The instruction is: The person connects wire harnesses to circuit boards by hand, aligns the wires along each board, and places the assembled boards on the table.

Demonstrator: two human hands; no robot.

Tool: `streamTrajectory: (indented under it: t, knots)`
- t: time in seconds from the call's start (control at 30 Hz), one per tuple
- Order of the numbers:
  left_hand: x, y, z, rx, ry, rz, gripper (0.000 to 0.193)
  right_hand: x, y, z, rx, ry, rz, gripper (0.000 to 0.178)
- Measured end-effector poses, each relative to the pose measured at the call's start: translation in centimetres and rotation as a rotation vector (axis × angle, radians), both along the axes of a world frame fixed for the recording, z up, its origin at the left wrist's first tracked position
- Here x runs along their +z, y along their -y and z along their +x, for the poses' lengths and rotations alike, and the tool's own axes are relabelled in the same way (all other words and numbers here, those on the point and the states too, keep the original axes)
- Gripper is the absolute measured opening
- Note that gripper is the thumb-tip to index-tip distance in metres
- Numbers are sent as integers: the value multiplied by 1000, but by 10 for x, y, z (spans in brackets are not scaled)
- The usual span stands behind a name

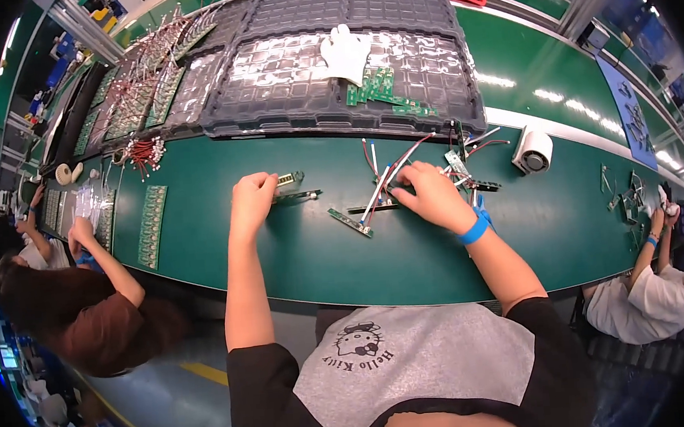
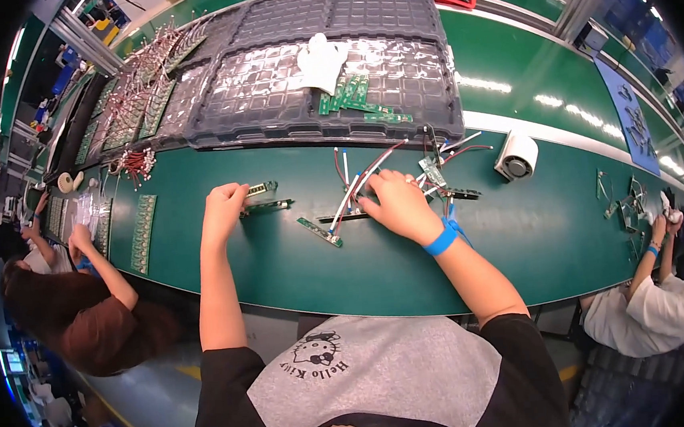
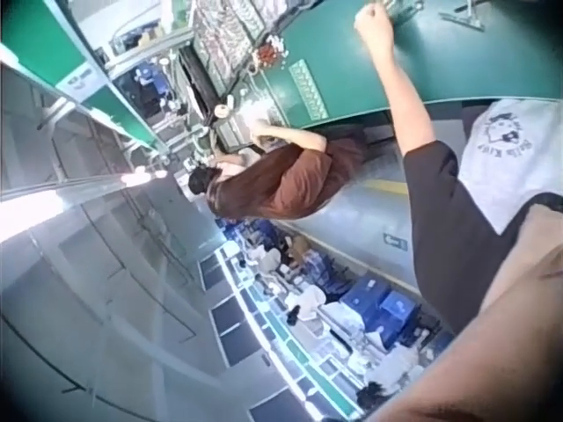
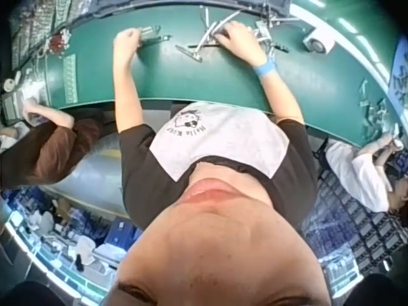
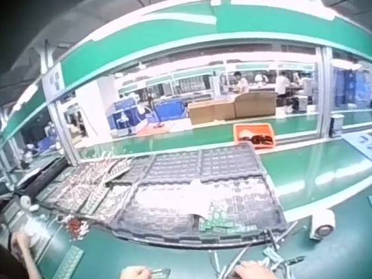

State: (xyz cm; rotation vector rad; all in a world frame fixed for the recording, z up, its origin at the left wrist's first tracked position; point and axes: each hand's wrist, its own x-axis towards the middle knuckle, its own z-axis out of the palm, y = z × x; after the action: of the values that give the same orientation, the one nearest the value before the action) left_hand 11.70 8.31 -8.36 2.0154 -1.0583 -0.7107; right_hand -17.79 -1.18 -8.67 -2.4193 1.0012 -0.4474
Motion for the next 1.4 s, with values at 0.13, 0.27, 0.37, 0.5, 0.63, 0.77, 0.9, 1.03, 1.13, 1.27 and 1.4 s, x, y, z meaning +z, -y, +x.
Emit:
streamTrajectory:
  t: [0.13, 0.27, 0.37, 0.5, 0.63, 0.77, 0.9, 1.03, 1.13, 1.27, 1.4]
  knots:
    - [12, -6, -6, 30, 185, -5, 29, 7, 14, 9, -108, 121, 78, 18]
    - [38, -7, -10, 111, -59, -162, 30, 18, 15, 41, -118, 280, -163, 17]
    - [50, 3, -4, -3, -443, -471, 27, 17, 26, 70, -18, 101, -322, 23]
    - [60, 52, -34, -268, -1103, -816, 17, -14, 45, 84, -100, -234, -193, 20]
    - [61, 81, -59, -305, -1356, -887, 11, 5, 31, 74, -38, 49, 47, 13]
    - [62, 82, -56, -421, -1268, -819, 11, 46, 23, 53, 50, 667, 742, 11]
    - [70, 82, -66, -510, -1049, -665, 21, 66, 29, 33, 48, 917, 930, 15]
    - [67, 83, -74, -538, -1072, -682, 32, 73, 29, 32, 98, 972, 958, 22]
    - [70, 86, -86, -518, -897, -564, 43, 76, 28, 29, 77, 948, 903, 27]
    - [73, 81, -95, -558, -922, -530, 23, 91, 14, 19, 149, 904, 687, 24]
    - [85, 73, -110, -692, -938, -532, 25, 82, 23, 7, 17, 935, 731, 18]
